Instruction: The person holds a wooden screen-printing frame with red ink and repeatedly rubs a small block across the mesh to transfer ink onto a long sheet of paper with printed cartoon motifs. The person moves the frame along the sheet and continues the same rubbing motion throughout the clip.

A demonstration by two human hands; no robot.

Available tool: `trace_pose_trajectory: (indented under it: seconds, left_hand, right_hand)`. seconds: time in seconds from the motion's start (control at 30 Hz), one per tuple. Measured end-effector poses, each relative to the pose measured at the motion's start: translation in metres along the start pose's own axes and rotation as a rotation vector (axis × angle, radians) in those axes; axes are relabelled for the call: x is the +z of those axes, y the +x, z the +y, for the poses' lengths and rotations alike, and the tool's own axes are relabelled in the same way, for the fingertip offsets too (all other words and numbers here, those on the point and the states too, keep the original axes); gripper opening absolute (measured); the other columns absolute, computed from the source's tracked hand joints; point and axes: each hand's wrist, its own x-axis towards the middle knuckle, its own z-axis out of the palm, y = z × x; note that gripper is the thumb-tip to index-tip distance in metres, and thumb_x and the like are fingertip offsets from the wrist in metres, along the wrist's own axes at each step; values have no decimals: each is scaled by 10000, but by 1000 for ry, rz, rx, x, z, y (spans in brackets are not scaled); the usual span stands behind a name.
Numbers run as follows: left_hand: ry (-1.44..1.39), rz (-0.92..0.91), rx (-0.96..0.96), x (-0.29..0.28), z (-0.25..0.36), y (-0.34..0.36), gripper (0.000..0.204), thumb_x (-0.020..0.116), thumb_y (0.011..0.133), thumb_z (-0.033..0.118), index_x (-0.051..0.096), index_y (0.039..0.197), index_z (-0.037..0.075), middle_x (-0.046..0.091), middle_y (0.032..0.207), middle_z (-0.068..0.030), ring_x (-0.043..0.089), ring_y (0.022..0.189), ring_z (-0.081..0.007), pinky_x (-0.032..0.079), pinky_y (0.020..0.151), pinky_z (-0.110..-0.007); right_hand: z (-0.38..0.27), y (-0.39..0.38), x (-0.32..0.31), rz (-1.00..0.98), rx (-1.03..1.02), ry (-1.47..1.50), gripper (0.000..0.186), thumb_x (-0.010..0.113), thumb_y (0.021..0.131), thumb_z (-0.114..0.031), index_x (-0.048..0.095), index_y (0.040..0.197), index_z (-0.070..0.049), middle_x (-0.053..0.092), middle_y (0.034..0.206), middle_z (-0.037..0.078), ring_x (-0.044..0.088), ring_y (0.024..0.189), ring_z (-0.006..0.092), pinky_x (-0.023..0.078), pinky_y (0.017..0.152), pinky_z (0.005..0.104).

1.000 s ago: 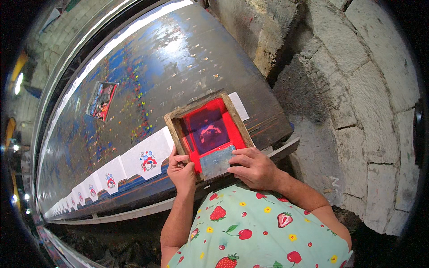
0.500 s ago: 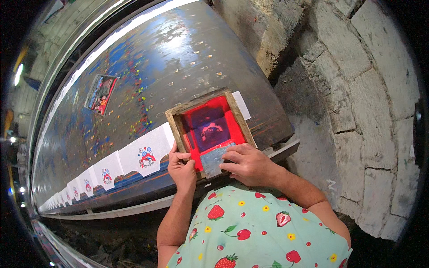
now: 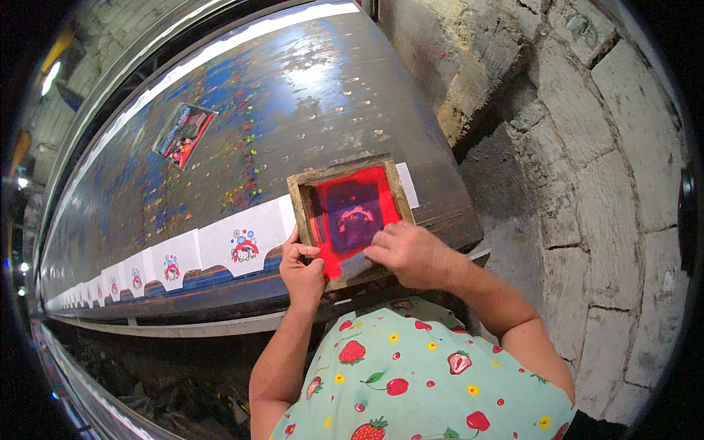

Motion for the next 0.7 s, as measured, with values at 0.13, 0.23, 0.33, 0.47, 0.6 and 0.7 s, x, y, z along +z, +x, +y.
trace_pose_trajectory:
  seconds: [0.13,0.23,0.33,0.47,0.6,0.7]
  left_hand:
    - [-20,-8,-17,-1,-1,1,219,667,763,-134,730,873,45,619,1631,-303,592,1535,-320,499,1103,-367]
    - [-21,1,-21,0,-1,1,227,668,759,-137,731,880,44,616,1634,-303,591,1540,-326,503,1089,-366]
    - [40,8,50,1,1,1,197,666,767,-142,718,856,25,586,1674,-296,662,1394,-248,502,1072,-330]
    - [68,-8,26,1,2,1,198,667,771,-137,727,864,27,601,1656,-299,615,1497,-308,477,1152,-364]
    - [26,-11,47,3,-1,1,203,667,775,-134,732,872,32,605,1655,-290,599,1524,-329,465,1187,-387]
    - [45,-2,45,4,-2,0,189,668,782,-112,741,868,39,620,1619,-295,559,1568,-373,437,1231,-417]
  right_hand:
    - [46,28,-12,21,-67,11,290,718,892,-46,786,1171,-6,752,1104,176,728,1080,378,597,984,483]
    - [70,54,-8,147,-15,-3,281,717,886,16,792,1157,-3,752,1080,184,729,1071,393,597,996,493]
    - [89,76,-3,257,9,-15,280,719,887,45,794,1153,-5,760,1101,189,733,1090,404,600,1003,498]
    - [94,82,9,258,114,2,315,719,890,30,788,1194,-18,768,1140,188,730,1160,407,589,1037,496]
    - [73,63,24,306,52,-78,324,720,851,-30,796,1164,-64,749,1093,156,733,1078,381,590,963,499]
    - [46,47,32,308,58,-117,249,678,904,-72,785,1128,-78,716,1045,134,701,1006,358,567,914,491]
